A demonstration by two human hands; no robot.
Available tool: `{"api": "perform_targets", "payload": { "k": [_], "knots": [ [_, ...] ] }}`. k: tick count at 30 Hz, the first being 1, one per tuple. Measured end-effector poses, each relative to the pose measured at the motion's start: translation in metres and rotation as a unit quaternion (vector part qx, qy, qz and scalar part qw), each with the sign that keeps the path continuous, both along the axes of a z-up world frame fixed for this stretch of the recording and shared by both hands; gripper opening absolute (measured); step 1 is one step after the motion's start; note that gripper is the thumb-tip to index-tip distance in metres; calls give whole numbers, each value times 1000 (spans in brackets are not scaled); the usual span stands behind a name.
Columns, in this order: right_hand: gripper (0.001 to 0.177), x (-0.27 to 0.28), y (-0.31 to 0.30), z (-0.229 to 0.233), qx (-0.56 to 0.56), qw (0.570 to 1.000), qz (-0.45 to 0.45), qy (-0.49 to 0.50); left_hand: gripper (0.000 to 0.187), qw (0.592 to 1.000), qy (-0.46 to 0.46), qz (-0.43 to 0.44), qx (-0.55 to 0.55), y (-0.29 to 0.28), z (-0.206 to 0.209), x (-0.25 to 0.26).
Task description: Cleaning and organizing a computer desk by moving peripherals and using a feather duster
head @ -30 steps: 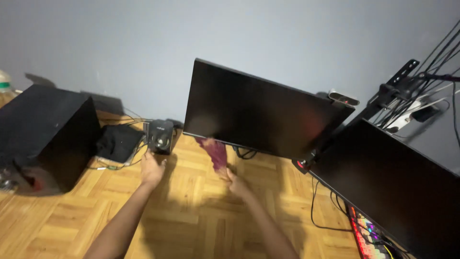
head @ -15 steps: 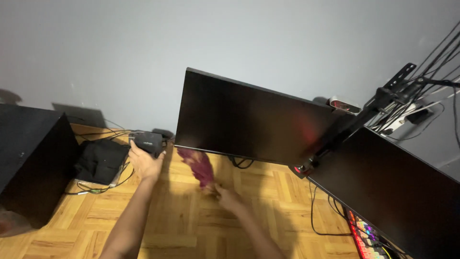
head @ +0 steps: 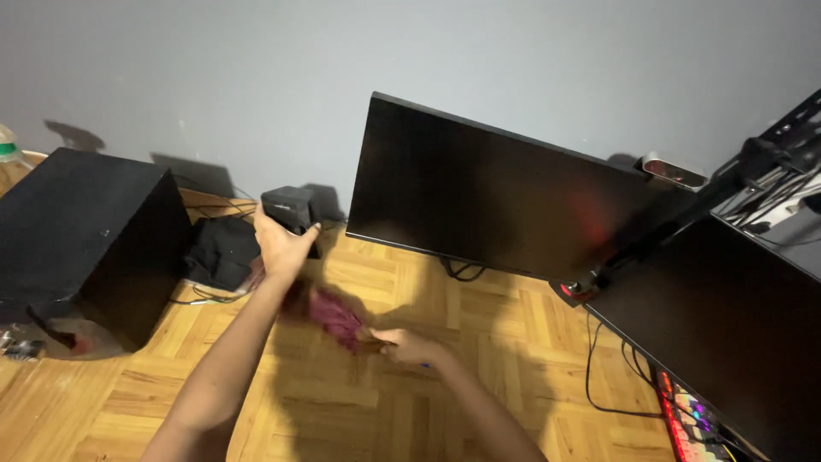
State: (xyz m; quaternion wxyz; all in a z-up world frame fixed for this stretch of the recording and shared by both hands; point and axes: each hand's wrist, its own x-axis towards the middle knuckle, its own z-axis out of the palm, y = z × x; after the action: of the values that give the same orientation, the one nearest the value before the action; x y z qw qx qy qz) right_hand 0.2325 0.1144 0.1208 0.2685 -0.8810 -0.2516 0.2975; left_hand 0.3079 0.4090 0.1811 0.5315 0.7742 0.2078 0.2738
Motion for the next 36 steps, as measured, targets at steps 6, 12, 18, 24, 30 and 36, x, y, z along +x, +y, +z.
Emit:
{"api": "perform_targets", "payload": {
  "k": [6, 12, 18, 24, 30, 36],
  "knots": [
    [62, -38, -20, 6, 74, 994, -79, -28, 115, 999, 28, -20, 7, -19, -25, 7],
    [53, -22, -22, -99, 118, 985, 94, -85, 116, 995, 32, -7, 99, -35, -84, 22],
    [63, -31, -36, -83, 10, 983, -40, -179, 126, 991, 53, -7, 126, -45, -107, 28],
    [67, -46, -3, -74, -74, 994, -13, -79, 139, 968, 27, -14, 251, -37, -116, 8],
    [75, -76, 21, -51, -117, 986, 69, -96, 102, 963, -30, -21, 267, -8, -138, -78],
    [74, -125, 47, -15, -167, 981, 89, -33, 67, 955, 92, -38, 280, -1, -174, -180]
  ]
}}
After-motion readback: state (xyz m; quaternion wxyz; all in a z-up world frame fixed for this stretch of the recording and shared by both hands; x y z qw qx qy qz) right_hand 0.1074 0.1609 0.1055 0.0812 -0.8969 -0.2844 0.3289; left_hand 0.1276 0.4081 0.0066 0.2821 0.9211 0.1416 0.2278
